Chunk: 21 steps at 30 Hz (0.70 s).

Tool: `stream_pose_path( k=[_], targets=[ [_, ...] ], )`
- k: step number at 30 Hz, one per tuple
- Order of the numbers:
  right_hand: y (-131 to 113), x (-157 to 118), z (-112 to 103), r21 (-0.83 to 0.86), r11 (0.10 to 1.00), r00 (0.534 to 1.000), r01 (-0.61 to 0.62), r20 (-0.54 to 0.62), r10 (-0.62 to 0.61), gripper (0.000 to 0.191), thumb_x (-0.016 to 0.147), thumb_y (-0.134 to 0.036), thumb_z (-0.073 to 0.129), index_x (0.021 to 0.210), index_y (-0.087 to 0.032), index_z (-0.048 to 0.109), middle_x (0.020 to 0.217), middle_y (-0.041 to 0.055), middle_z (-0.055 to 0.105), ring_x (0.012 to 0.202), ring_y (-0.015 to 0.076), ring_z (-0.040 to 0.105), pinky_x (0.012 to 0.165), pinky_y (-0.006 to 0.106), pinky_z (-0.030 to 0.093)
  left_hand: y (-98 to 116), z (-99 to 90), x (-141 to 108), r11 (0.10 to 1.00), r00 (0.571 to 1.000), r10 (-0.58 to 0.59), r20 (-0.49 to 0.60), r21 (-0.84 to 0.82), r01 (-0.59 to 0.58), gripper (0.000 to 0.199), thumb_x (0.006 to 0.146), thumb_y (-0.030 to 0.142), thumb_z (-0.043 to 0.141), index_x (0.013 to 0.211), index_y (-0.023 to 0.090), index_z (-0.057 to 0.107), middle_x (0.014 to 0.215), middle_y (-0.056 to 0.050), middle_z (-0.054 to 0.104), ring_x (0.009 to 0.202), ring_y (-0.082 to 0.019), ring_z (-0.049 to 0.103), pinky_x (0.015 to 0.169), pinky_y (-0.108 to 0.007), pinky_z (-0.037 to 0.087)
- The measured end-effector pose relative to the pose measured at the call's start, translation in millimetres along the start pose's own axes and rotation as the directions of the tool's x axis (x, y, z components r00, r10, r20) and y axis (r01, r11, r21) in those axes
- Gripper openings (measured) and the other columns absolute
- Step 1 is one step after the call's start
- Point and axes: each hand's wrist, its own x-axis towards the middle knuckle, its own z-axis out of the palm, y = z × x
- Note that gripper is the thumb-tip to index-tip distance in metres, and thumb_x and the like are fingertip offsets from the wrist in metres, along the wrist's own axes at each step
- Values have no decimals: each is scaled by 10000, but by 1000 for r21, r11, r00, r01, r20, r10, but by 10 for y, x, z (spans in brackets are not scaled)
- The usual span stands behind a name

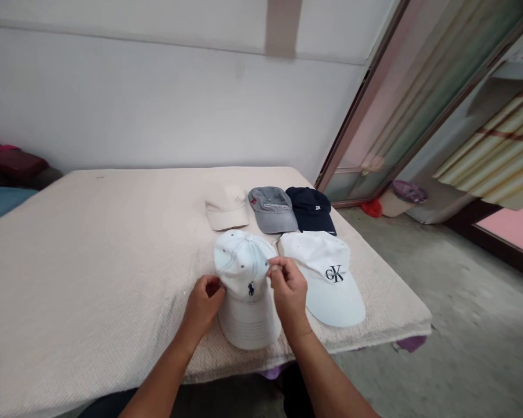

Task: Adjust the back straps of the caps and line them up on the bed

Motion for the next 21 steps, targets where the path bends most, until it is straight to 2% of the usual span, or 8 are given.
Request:
stream_pose_path(
  k=[2, 4, 6, 8, 11, 14, 21],
  targets=[
    [-135, -184, 89, -17, 993, 985, 120, 128, -117, 147, 833, -165, 481, 906, -181, 607, 714, 1, 599, 645, 140, 556, 632, 254, 434, -12, -16, 2, 999, 998, 3, 62, 47, -6, 176, 646, 281, 678, 775, 170, 638, 787, -60, 678, 774, -232, 620, 751, -358, 460],
    [-225, -347, 202, 21, 977, 921, 211, 332, -206, 158, 834, -132, 476, 898, -184, 611, 779, 16, 625, 713, 144, 585, 675, 248, 436, -24, -31, 1, 998, 991, -1, 131, 69, -8, 137, 639, 251, 657, 748, 172, 634, 763, -50, 681, 749, -221, 622, 724, -333, 464],
    [-246, -453, 320, 44, 972, 838, 232, 498, -222, 171, 831, -104, 467, 881, -181, 612, 792, 20, 635, 732, 142, 593, 683, 238, 429, -35, -54, -7, 997, 986, -8, 167, 81, -6, 99, 656, 228, 605, 736, 172, 621, 738, -39, 674, 719, -205, 613, 694, -312, 462],
    [-206, -495, 422, 20, 976, 795, 218, 577, -189, 179, 823, -84, 465, 878, -173, 610, 792, 24, 643, 730, 142, 593, 677, 234, 419, -45, -88, -22, 995, 985, -11, 171, 95, -6, 88, 684, 218, 544, 734, 174, 602, 725, -30, 656, 700, -190, 593, 669, -297, 450],
    [-115, -479, 520, -68, 972, 778, 224, 613, -136, 179, 813, -68, 459, 855, -167, 602, 780, 28, 643, 718, 146, 581, 662, 238, 396, -54, -154, -56, 991, 984, -4, 176, 131, -19, 87, 727, 254, 522, 699, 183, 564, 680, -11, 608, 663, -173, 546, 617, -275, 412],
    [-69, -432, 567, -166, 957, 767, 237, 637, -80, 168, 822, -80, 444, 793, -170, 582, 726, 20, 619, 673, 145, 557, 625, 241, 367, -57, -237, -96, 982, 983, 2, 185, 185, -37, 167, 765, 316, 532, 653, 192, 533, 627, 10, 552, 620, -160, 493, 573, -263, 358],
    [-27, -270, 663, -370, 900, 830, 231, 558, 17, 153, 778, -75, 448, 775, -181, 558, 693, 20, 609, 666, 160, 562, 626, 251, 351, -71, -535, -155, 964, 987, 2, 159, 261, -44, 185, 792, 317, 507, 644, 206, 492, 574, 40, 460, 564, -147, 427, 525, -257, 297]
  ],
)
